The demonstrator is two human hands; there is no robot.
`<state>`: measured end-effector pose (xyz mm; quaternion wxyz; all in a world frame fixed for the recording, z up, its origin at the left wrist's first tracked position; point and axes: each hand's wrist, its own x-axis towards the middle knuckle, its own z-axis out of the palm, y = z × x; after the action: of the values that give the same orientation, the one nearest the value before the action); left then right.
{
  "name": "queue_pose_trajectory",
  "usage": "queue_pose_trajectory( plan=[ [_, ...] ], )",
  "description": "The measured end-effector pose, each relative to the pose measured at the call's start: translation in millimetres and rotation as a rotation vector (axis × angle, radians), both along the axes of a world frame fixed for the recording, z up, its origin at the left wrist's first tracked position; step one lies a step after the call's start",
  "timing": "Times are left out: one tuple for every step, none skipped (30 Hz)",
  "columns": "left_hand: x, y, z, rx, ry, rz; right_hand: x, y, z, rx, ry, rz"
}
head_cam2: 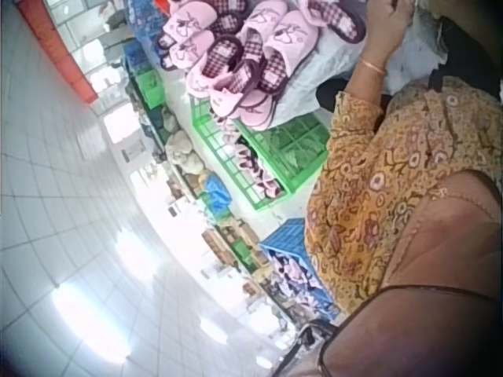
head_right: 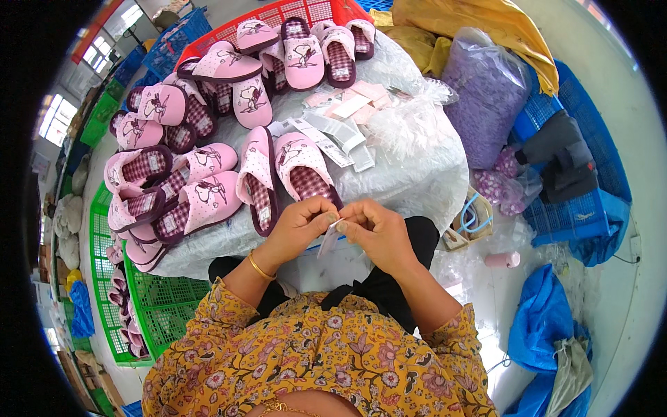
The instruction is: The person sits on the floor and repeatedly picks up pairs of pink slippers, attaches small paper tags to them, and places them into a red basket. The process is repeated for multiple pairs throughout the clip.
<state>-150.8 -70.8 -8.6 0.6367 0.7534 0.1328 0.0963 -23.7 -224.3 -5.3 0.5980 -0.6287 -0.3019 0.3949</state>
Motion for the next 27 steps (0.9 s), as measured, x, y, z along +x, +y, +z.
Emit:
queue_pose_trajectory(
  plan=[
    [1.4, -0.3, 0.9, -0.023, 0.02, -0.011, 0.3, -0.6, -1.3, -0.012, 0.005, 0.002],
    [2.9, -0.7, 1.2, -0.046, 0.039, -0.021, 0.6, -2.3, -3.5, -0.024, 0.01, 0.004],
    [3.9, -1.6, 0.7, -0.016, 0.026, -0.023, 2.3, -3.5, -4.9, -0.036, 0.014, 0.006],
    [4.1, -2.4, 0.9, 0.097, 0.004, -0.006, 6.0, -5.5, -3.3, -0.031, -0.197, 0.037],
    [4.1, -3.1, 1.9, 0.211, -0.017, 0.01, 10.8, -8.3, 0.2, -0.024, -0.409, 0.068],
    [4.5, -4.2, 2.7, 0.321, -0.034, 0.023, 14.5, -11.2, 1.0, -0.02, -0.616, 0.094],
    [5.6, -4.4, 4.5, 0.286, -0.042, 0.063, 19.5, -10.2, -0.2, 0.061, -0.725, 0.063],
    [8.7, -3.2, 7.9, 0.314, -0.041, 0.049, 25.9, -7.1, -1.3, 0.144, -0.832, 0.031],
    [12.3, -0.8, 12.4, 0.339, -0.037, 0.035, 28.2, -4.7, -2.7, 0.226, -0.936, 0.0],
    [16.0, 1.0, 16.6, 0.365, -0.033, 0.022, 26.1, -2.9, -2.9, 0.197, -0.836, -0.024],
    [19.3, 0.8, 20.9, 0.38, -0.046, 0.009, 22.2, -0.5, -1.7, 0.167, -0.735, -0.048],
    [22.6, 0.5, 25.4, 0.398, -0.059, 0.0, 19.8, 2.4, -1.6, 0.14, -0.636, -0.07],
    [25.5, 2.2, 27.2, 0.416, -0.072, -0.01, 19.5, 4.8, -3.1, 0.119, -0.496, -0.079],
    [28.0, 6.3, 25.4, 0.448, -0.077, -0.025, 19.6, 7.1, -4.7, 0.097, -0.356, -0.088],
    [31.6, 11.3, 22.4, 0.479, -0.084, -0.042, 20.4, 9.1, -6.3, 0.072, -0.218, -0.097],
    [36.4, 17.0, 22.0, 0.51, -0.091, -0.059, 21.5, 11.1, -8.0, 0.065, -0.216, -0.114],
    [41.5, 25.1, 24.4, 0.495, -0.052, 0.0, 22.7, 13.0, -9.5, 0.058, -0.214, -0.132],
    [50.1, 35.4, 34.1, 0.48, -0.015, 0.049, 24.5, 13.3, -10.9, 0.05, -0.211, -0.161],
    [60.3, 50.2, 39.7, 0.464, 0.022, 0.097, 26.6, 12.7, -11.9, 0.052, -0.233, -0.182],
    [69.0, 80.4, 35.4, 0.607, 0.021, 0.162, 28.3, 13.5, -10.9, 0.059, -0.253, -0.188],
    [77.3, 109.9, 30.4, 0.74, 0.009, 0.219, 31.0, 13.4, -11.9, 0.064, -0.276, -0.202],
    [81.8, 141.5, 26.6, 0.941, 0.025, 0.25, 32.3, 14.4, -13.4, 0.073, -0.263, -0.201],
    [86.5, 168.1, 24.2, 0.983, 0.162, 0.249, 34.0, 15.8, -15.7, 0.082, -0.253, -0.201],
    [86.9, 196.6, 16.4, 1.037, 0.234, 0.197, 35.1, 17.2, -18.1, 0.093, -0.242, -0.196],
    [86.3, 224.4, 5.5, 1.088, 0.306, 0.14, 35.6, 18.3, -20.4, 0.098, -0.23, -0.206],
    [88.3, 240.2, -1.7, 1.136, 0.377, 0.078, 36.6, 18.7, -23.4, 0.102, -0.219, -0.221],
    [93.8, 244.4, -3.7, 1.125, 0.425, 0.02, 38.0, 18.0, -26.2, 0.102, -0.208, -0.243]
  ],
)
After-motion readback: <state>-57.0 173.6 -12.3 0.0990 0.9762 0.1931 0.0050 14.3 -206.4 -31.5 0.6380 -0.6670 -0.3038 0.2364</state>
